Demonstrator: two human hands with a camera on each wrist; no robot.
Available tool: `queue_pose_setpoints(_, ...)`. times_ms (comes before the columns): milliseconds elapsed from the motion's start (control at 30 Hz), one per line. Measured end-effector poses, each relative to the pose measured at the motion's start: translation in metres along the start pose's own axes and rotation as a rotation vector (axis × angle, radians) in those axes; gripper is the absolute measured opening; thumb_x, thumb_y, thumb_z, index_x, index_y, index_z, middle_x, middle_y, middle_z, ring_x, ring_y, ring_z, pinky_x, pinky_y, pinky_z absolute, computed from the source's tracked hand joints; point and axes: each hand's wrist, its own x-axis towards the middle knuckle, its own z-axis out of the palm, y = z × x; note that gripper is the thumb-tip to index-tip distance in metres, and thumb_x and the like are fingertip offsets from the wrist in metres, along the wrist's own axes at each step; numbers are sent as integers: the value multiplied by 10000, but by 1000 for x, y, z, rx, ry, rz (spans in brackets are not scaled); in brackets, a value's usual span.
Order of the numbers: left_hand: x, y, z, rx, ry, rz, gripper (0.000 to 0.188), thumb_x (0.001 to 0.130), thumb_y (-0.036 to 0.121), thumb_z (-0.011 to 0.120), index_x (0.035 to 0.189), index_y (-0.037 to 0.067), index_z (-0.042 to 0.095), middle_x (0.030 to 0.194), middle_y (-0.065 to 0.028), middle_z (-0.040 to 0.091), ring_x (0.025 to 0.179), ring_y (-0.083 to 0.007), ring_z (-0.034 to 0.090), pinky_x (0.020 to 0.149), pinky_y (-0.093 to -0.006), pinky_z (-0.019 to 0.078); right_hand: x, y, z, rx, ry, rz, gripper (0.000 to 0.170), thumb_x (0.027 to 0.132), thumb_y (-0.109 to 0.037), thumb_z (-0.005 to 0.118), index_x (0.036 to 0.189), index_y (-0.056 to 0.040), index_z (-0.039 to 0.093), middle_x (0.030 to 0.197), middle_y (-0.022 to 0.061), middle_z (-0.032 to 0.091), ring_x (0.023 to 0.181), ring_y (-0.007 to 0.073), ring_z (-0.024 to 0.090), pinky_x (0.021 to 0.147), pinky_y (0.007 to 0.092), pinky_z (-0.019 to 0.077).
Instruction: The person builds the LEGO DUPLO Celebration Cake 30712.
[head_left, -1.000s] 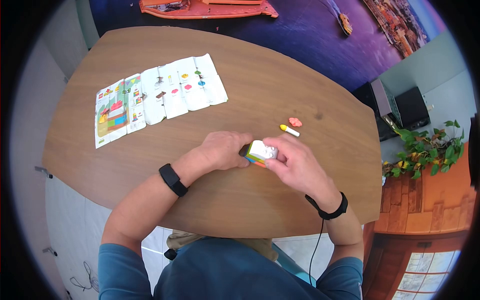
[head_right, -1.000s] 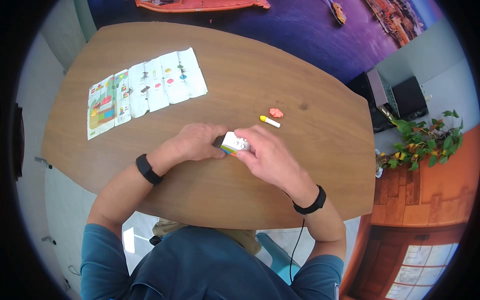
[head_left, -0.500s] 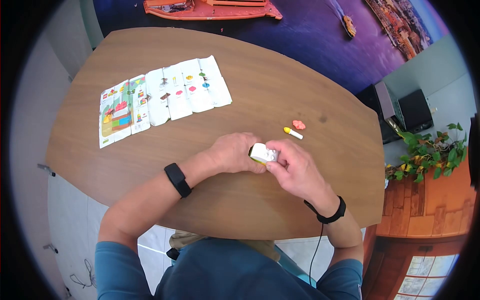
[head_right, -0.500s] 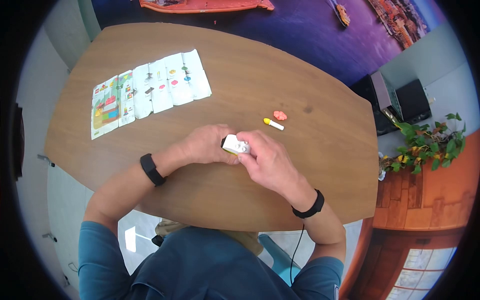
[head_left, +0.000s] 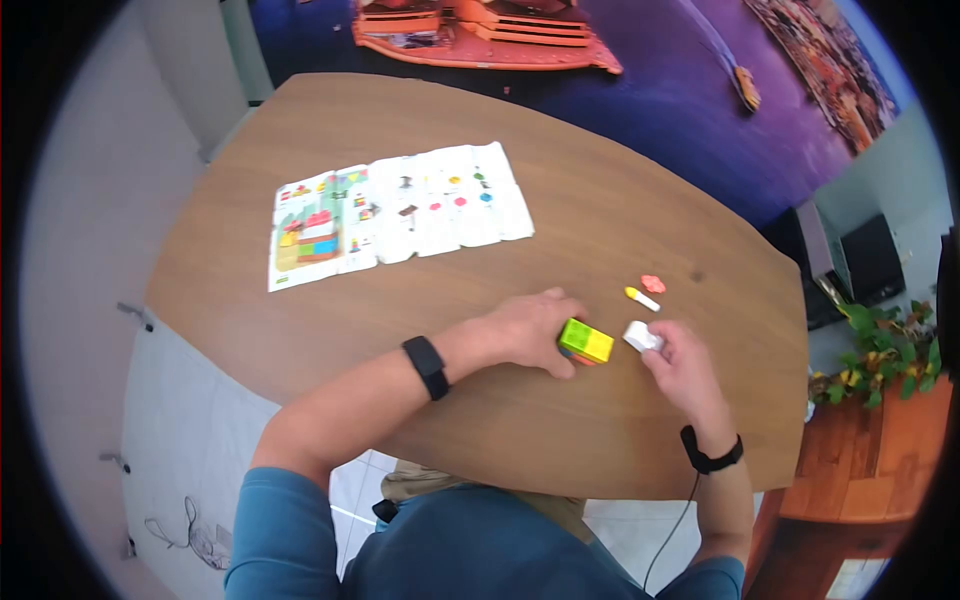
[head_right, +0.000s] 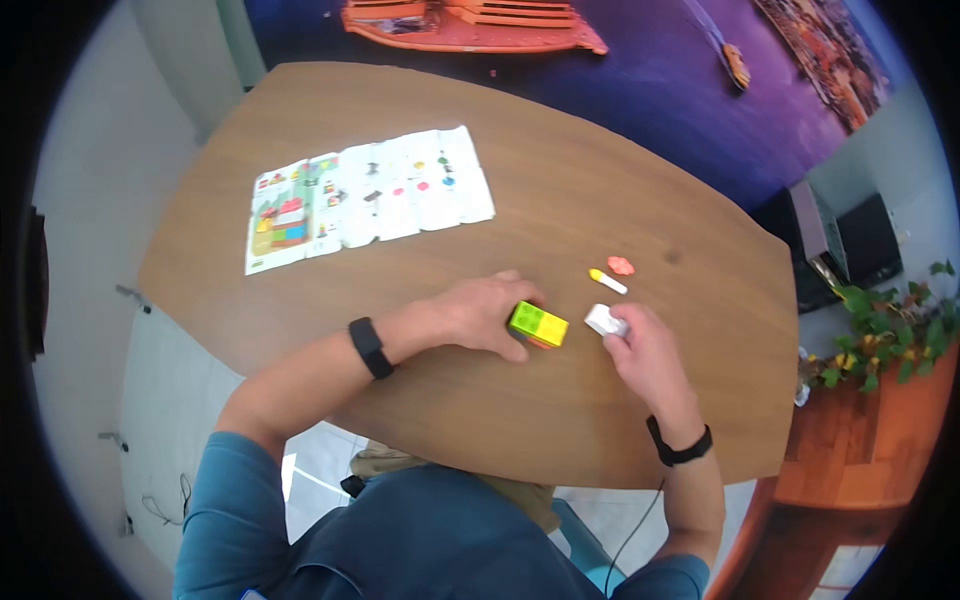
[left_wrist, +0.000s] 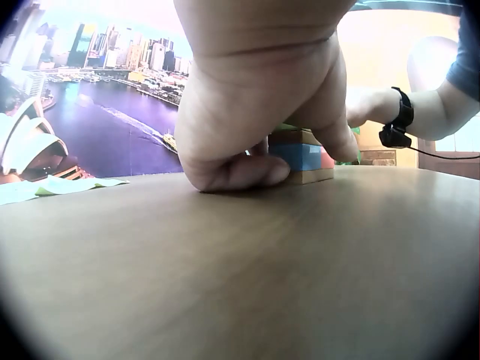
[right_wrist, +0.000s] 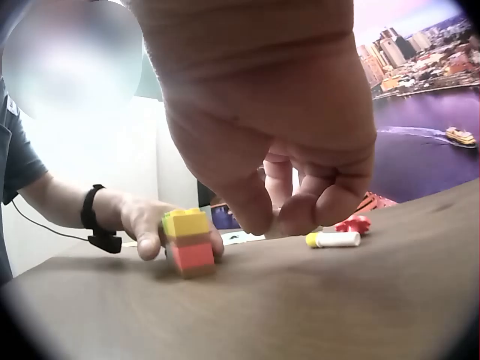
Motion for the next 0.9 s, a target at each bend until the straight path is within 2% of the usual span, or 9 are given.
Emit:
queue_pose_setpoints(167, 7, -16, 10, -53, 31, 174, 807, 754, 333, 921, 1433, 39, 600, 1332, -181, 602, 1172, -335, 653, 996, -441, 555, -10, 15, -3, -131, 28, -38, 301, 954, -125, 718, 1236, -40, 656, 1134, 160, 687, 953, 352, 690, 858, 429, 567)
queue_pose_setpoints(367, -25, -21, -22, -256, -8, -150, 777, 785, 287, 901, 1451, 34, 590, 1323, -142, 591, 1023, -240, 637, 933, -377, 574, -11, 13, -18, 29, 22, -88, 253, 939, -124, 723, 1172, -30, 692, 1130, 164, 692, 992, 353, 695, 860, 426, 568)
queue_pose_setpoints(433, -51, -44, -37, -107, 158, -136, 586, 827, 265, 830, 1331, 17, 666, 1261, -184, 630, 1119, -343, 668, 988, -433, 559, -2, 14, -22, -12, 88, -135, 222, 944, -125, 733, 1135, -17, 703, 1099, 163, 690, 947, 345, 690, 832, 416, 571)
queue_pose_setpoints(567, -99, -56, -64, 125, 420, -206, 346, 883, 187, 751, 1190, 31, 714, 1233, -173, 647, 1137, -374, 653, 977, -454, 560, 6, 12, -29, 8, 80, -53, 188, 947, -101, 743, 1098, 3, 700, 1020, 128, 664, 830, 252, 679, 750, 348, 552)
queue_pose_setpoints(667, -125, -89, -77, 343, 641, -185, 332, 879, 196, 760, 1171, 41, 728, 1223, -168, 653, 1159, -382, 644, 983, -461, 553, 8, 30, -25, 53, 79, -91, 195, 945, -95, 747, 1099, 14, 696, 1004, 118, 654, 813, 221, 666, 738, 335, 540)
queue_pose_setpoints(733, -139, -105, -88, 398, 621, -324, 409, 884, 238, 773, 1243, 54, 705, 1335, -178, 641, 1279, -393, 603, 1054, -487, 525, 7, 38, -23, 74, 111, -28, 177, 940, -79, 745, 1078, 20, 698, 956, 79, 621, 745, 162, 570, 703, 310, 491)
queue_pose_setpoints(800, -147, -117, -91, 588, 748, -414, 535, 897, 309, 778, 1357, 65, 651, 1478, -196, 587, 1413, -407, 520, 1140, -521, 469, 4, 41, -23, 71, 107, -19, 176, 942, -79, 743, 1080, 22, 698, 954, 81, 629, 761, 160, 583, 709, 310, 494)
queue_pose_setpoints(833, -148, -113, -93, 539, 631, -509, 616, 940, 381, 740, 1447, 66, 588, 1567, -214, 527, 1485, -403, 460, 1190, -537, 425, 0, 44, -24, 59, 109, -4, 175, 945, -79, 740, 1081, 23, 699, 951, 84, 636, 777, 158, 595, 716, 310, 498)
queue_pose_setpoints(900, -150, -117, -83, 597, 603, -502, 589, 960, 369, 721, 1434, 45, 592, 1537, -222, 549, 1439, -410, 497, 1173, -516, 445, 0, 51, -21, 45, 111, -23, 184, 949, -96, 741, 1090, 16, 703, 957, 103, 646, 789, 195, 625, 732, 331, 518)
